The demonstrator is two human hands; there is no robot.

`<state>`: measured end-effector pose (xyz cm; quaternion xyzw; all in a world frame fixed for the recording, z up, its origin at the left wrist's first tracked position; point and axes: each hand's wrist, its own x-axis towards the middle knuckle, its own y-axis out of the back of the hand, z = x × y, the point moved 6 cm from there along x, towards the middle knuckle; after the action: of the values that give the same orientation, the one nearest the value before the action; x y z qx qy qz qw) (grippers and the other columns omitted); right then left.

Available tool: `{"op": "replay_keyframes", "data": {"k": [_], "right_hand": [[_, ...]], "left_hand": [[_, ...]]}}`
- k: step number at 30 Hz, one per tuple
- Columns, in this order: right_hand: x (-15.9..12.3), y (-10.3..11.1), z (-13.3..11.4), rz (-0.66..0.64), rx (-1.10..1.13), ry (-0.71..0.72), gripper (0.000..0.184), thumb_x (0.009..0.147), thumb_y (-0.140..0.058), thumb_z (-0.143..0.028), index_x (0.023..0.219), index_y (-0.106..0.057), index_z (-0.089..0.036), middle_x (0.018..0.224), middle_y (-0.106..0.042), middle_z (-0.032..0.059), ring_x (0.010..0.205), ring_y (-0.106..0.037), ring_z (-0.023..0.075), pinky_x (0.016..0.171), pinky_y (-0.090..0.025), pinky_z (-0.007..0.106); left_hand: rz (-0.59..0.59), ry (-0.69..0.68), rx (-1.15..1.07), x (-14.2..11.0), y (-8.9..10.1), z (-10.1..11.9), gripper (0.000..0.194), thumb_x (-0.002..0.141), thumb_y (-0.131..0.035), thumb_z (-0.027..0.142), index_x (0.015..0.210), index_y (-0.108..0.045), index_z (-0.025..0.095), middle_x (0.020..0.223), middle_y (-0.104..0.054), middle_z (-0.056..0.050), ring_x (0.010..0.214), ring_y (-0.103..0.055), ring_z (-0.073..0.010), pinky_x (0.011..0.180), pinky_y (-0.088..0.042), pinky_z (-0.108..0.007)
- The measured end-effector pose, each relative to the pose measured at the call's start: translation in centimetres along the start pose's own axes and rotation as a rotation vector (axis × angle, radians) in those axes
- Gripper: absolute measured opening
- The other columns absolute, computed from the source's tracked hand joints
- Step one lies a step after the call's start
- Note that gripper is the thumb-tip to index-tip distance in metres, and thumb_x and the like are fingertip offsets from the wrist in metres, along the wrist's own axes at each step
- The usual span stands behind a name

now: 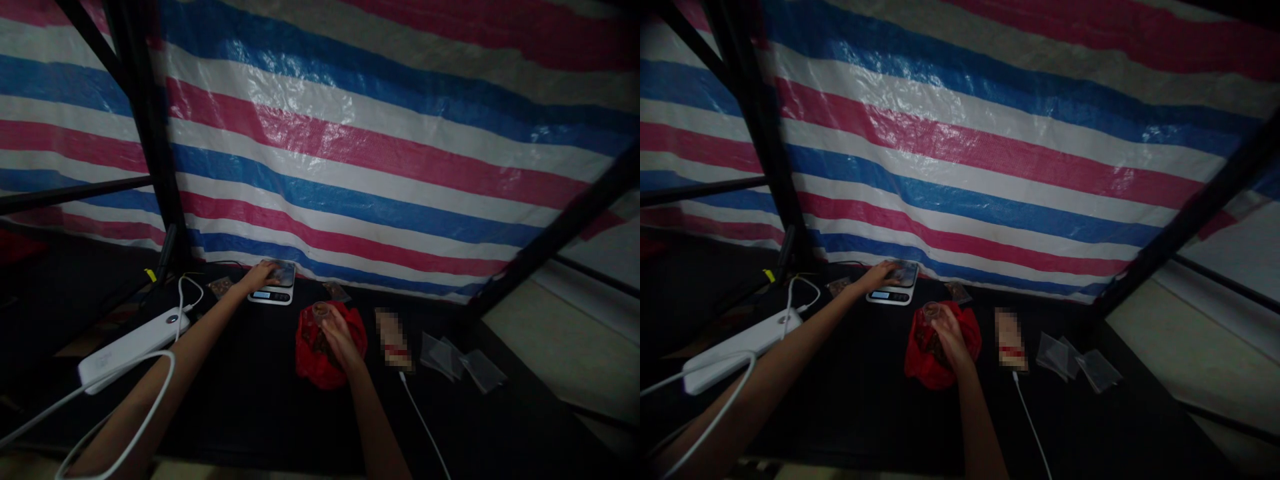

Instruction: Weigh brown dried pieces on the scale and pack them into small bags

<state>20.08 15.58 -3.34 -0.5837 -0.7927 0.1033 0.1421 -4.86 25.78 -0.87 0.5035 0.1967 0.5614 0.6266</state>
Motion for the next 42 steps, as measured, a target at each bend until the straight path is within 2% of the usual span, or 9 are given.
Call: {"op": "replay_keyframes", "data": {"k": [6,11,15,22,27,30,34,38,42], "right_hand": [[-0.2,-1.6,-1.1,-0.080,-0.148,0.084,0.043,0.062,-0.068,-0.028,0.101,-0.052,-0.025,0.108,-0.059,0.0039,0.103,-0.054,0.0215,0.092,-0.040,0.039],[-0.5,-3.7,-2.0,-0.054,-0.310,0.193,0.042,0.070,-0.060,-0.026,0.110,-0.048,-0.024,0.111,-0.057,0.0054,0.103,-0.053,0.0201,0.091,-0.040,0.037],[-0.4,-7.3,-0.7,-0.214,-0.608,0.233,0.038,0.068,-0.062,-0.023,0.105,-0.052,-0.025,0.105,-0.060,0.0031,0.096,-0.056,0.0197,0.088,-0.040,0.035],[-2.0,-9.5,1.0,-0.337,-1.091,0.285,0.050,0.067,-0.065,-0.029,0.113,-0.047,-0.032,0.109,-0.058,0.0004,0.103,-0.050,0.0236,0.090,-0.032,0.041],[-1.2,-7.9,-2.7,-0.026,-1.003,0.397,0.029,0.082,-0.045,-0.030,0.110,-0.050,-0.025,0.109,-0.056,0.0051,0.098,-0.051,0.0205,0.088,-0.033,0.037],[0.5,-8.6,-3.4,-0.086,-1.047,0.422,0.020,0.083,-0.043,-0.025,0.093,-0.059,-0.024,0.096,-0.061,0.0045,0.093,-0.052,0.0197,0.085,-0.036,0.034],[2.6,-9.0,-1.9,-0.221,-1.124,0.375,0.019,0.080,-0.046,-0.019,0.086,-0.063,-0.024,0.090,-0.064,0.0028,0.085,-0.057,0.0177,0.077,-0.040,0.029],[3.5,-7.8,0.2,-0.201,-1.210,0.312,0.015,0.076,-0.053,-0.023,0.083,-0.066,-0.027,0.090,-0.066,0.0004,0.082,-0.060,0.0174,0.071,-0.042,0.027],[3.1,-7.0,1.0,-0.139,-1.303,0.286,0.014,0.071,-0.059,-0.025,0.083,-0.065,-0.030,0.090,-0.066,-0.0019,0.078,-0.061,0.0173,0.063,-0.042,0.025]], "left_hand": [[0.066,0.000,-0.021,-1.4,1.1,1.5,0.046,0.065,-0.065,0.033,0.107,-0.056,0.017,0.106,-0.057,-0.011,0.100,-0.049,-0.0240,0.089,-0.035,-0.036],[0.324,0.093,-0.250,-4.3,2.9,2.7,0.037,0.071,-0.057,0.038,0.102,-0.058,0.018,0.097,-0.060,-0.006,0.092,-0.053,-0.0201,0.085,-0.038,-0.033],[0.455,0.200,-0.529,-6.9,2.2,3.0,0.040,0.069,-0.059,0.040,0.101,-0.058,0.015,0.095,-0.062,-0.005,0.087,-0.056,-0.0183,0.079,-0.042,-0.029],[0.401,0.144,-0.532,-7.7,2.2,6.1,0.036,0.061,-0.068,0.035,0.092,-0.061,0.018,0.092,-0.062,-0.004,0.088,-0.054,-0.0185,0.083,-0.039,-0.029],[0.270,0.060,-0.515,-7.4,1.1,7.7,0.034,0.062,-0.067,0.035,0.091,-0.062,0.020,0.092,-0.061,-0.004,0.089,-0.052,-0.0196,0.083,-0.038,-0.031],[0.197,0.001,-0.495,-7.2,-0.5,8.1,0.035,0.062,-0.068,0.035,0.092,-0.060,0.019,0.091,-0.061,-0.004,0.089,-0.052,-0.0199,0.083,-0.037,-0.032],[0.131,-0.071,-0.532,-7.4,-2.6,8.3,0.050,0.056,-0.072,0.035,0.099,-0.056,0.018,0.096,-0.059,-0.006,0.093,-0.051,-0.0213,0.085,-0.037,-0.034],[0.061,-0.094,-0.688,-7.7,-3.6,8.2,0.066,0.054,-0.073,0.031,0.114,-0.047,0.018,0.109,-0.053,-0.008,0.101,-0.050,-0.0203,0.088,-0.037,-0.034],[0.015,-0.114,-0.690,-7.6,-3.5,8.2,0.063,0.054,-0.073,0.030,0.111,-0.049,0.018,0.108,-0.053,-0.008,0.100,-0.050,-0.0203,0.088,-0.038,-0.034]]}}
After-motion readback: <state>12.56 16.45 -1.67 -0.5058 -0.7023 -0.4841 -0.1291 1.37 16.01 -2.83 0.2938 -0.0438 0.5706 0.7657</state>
